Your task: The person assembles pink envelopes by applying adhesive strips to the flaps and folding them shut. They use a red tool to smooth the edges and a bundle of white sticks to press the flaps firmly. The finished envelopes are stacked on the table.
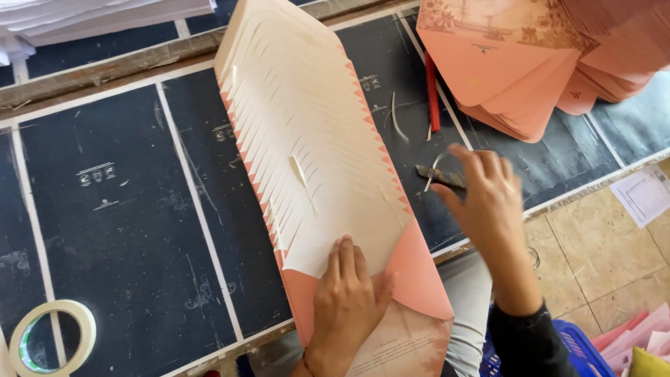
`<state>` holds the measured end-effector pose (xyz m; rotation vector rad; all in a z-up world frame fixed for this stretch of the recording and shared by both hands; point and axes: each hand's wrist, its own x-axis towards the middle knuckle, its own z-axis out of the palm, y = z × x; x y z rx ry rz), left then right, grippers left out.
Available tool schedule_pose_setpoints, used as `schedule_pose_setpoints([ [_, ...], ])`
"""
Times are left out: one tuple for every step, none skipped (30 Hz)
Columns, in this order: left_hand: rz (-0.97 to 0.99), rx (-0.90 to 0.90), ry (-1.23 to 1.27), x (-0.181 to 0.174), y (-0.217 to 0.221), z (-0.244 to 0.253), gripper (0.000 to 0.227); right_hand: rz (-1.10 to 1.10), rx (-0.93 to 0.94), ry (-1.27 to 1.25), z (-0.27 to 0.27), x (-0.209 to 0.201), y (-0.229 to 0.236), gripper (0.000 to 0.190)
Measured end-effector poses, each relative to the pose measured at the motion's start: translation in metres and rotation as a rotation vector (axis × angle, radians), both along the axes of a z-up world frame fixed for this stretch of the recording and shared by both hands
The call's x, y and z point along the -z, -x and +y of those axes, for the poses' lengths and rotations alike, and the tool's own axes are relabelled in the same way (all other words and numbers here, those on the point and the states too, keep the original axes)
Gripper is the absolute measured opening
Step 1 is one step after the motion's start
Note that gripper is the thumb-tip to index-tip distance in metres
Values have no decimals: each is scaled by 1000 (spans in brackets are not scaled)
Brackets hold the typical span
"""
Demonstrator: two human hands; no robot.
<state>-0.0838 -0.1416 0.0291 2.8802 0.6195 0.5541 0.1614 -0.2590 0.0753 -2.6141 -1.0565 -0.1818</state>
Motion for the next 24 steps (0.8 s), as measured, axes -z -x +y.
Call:
schedule_pose_setpoints([
  [6, -7, -6, 1, 0, -2, 77, -128, -117, -51, 15, -6, 11, 38],
  [4, -13, -8, 2, 0, -2, 77, -131, -122, -53, 26, -1, 19, 38],
  [23, -8, -33, 3, 0, -2, 75, -97, -186, -43, 37, 4, 27, 33],
  [43, -4, -58, 4, 0, -2, 75, -64, -251, -34, 47, 10, 35, 42],
  [43, -8, -59, 3, 0, -2, 75, -64, -255, -35, 51, 16, 37, 42],
  [32, -2, -35, 2, 0, -2, 73, 89, -186, 69, 54, 22, 39, 34],
  [20, -2, -11, 1, 0, -1, 72, 240, -122, 174, 60, 28, 41, 27],
  [20, -12, -12, 1, 0, -1, 72, 239, -132, 175, 57, 29, 35, 27],
  [1, -6, -12, 2, 0, -1, 71, 267, -136, 111, 55, 29, 28, 24],
  [-19, 1, -12, 2, 1, -1, 70, 295, -139, 46, 53, 29, 21, 22],
  [-16, -9, -10, 5, 1, -1, 70, 298, -149, 50, 50, 29, 10, 22],
  [-30, -20, -14, 8, 1, -2, 69, 107, -18, 61, 47, 28, -2, 24],
  [-47, -33, -17, 11, 0, -4, 68, -88, 108, 69, 43, 27, -14, 28],
  [-47, -44, -15, 12, 1, -5, 68, -89, 96, 72, 57, 22, -11, 28],
  [-51, -66, -67, 14, 1, -6, 69, -148, -89, -43, 70, 17, -9, 29],
  [-55, -88, -120, 16, 0, -7, 69, -205, -275, -158, 84, 11, -7, 48],
  [-53, -93, -121, 19, 3, -12, 69, -203, -280, -159, 100, 22, 1, 48],
  [-21, -68, -86, 22, 5, -17, 67, -233, -418, 4, 115, 33, 8, 66],
  [9, -37, -53, 25, 6, -21, 69, -266, -551, 165, 131, 43, 15, 85],
  [8, -38, -57, 26, 9, -23, 69, -267, -551, 162, 142, 48, 33, 85],
  [-17, -2, 2, 27, 11, -26, 71, -311, -658, 233, 153, 52, 50, 89],
  [-42, 33, 62, 28, 14, -28, 74, -355, -764, 305, 164, 57, 68, 93],
  [-38, 31, 63, 42, 15, -33, 74, -352, -767, 305, 163, 47, 87, 93],
  [-35, 30, 76, 55, 17, -38, 68, -110, -1005, 223, 162, 36, 105, 84],
])
